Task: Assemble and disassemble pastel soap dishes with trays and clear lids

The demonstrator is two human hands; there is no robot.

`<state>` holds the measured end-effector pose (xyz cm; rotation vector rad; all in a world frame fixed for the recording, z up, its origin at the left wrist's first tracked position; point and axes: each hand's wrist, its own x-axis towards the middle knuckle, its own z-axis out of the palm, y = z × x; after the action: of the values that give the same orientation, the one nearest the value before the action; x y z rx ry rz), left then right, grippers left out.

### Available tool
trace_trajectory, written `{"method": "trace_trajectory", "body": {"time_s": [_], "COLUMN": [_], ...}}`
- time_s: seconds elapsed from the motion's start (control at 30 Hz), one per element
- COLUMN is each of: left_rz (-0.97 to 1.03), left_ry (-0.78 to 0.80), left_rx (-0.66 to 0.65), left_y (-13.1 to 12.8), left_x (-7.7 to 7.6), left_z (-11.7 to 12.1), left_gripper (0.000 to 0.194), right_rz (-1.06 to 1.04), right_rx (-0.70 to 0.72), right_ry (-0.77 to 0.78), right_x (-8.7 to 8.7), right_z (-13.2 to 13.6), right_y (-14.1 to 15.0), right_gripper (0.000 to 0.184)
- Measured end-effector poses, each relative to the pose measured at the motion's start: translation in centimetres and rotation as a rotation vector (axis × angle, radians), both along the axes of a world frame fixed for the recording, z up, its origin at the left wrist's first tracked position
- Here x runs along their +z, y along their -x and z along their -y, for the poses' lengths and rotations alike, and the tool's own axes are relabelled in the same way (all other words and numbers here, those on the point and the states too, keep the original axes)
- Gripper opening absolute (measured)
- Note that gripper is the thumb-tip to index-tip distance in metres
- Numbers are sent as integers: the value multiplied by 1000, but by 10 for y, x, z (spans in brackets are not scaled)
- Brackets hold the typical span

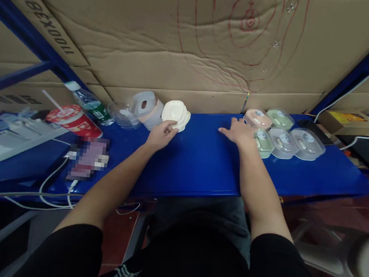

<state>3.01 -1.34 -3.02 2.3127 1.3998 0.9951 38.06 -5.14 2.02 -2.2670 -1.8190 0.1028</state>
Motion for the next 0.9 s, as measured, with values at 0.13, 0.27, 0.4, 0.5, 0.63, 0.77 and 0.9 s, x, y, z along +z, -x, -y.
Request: {"method": "trace_trajectory", "body": {"time_s": [0.13,0.27,0.4,0.5,0.63,0.77,0.9], "left_rz": [-7,11,19,19,7,-40,-71], "left_ry": [-20,-31,-46,-43,-21,17,60], "left_rx": [-26,-53,-60,-70,-94,-136,-213], "left_y": [-1,0,1,1,1,1,0], "left_x": [0,-1,-1,0,0,0,3], "left_z": [2,3,4,5,5,5,8], "left_gripper": [32,33,33,33,37,46,49], "right_rz": [26,-13,15,47,0,-50,-168], "right_rx": [217,590,634,602,660,660,719], "right_ry": [-119,-209,-174,-89,-136,-125,-131], "right_x": [-5,-4,-5,-9,-11,-14,-19], "right_z": [6,15,16,12,7,4,0], "right_y": [30,64,71,66,60,60,60], "right_gripper": [82,77,81,85,85,102,94]}}
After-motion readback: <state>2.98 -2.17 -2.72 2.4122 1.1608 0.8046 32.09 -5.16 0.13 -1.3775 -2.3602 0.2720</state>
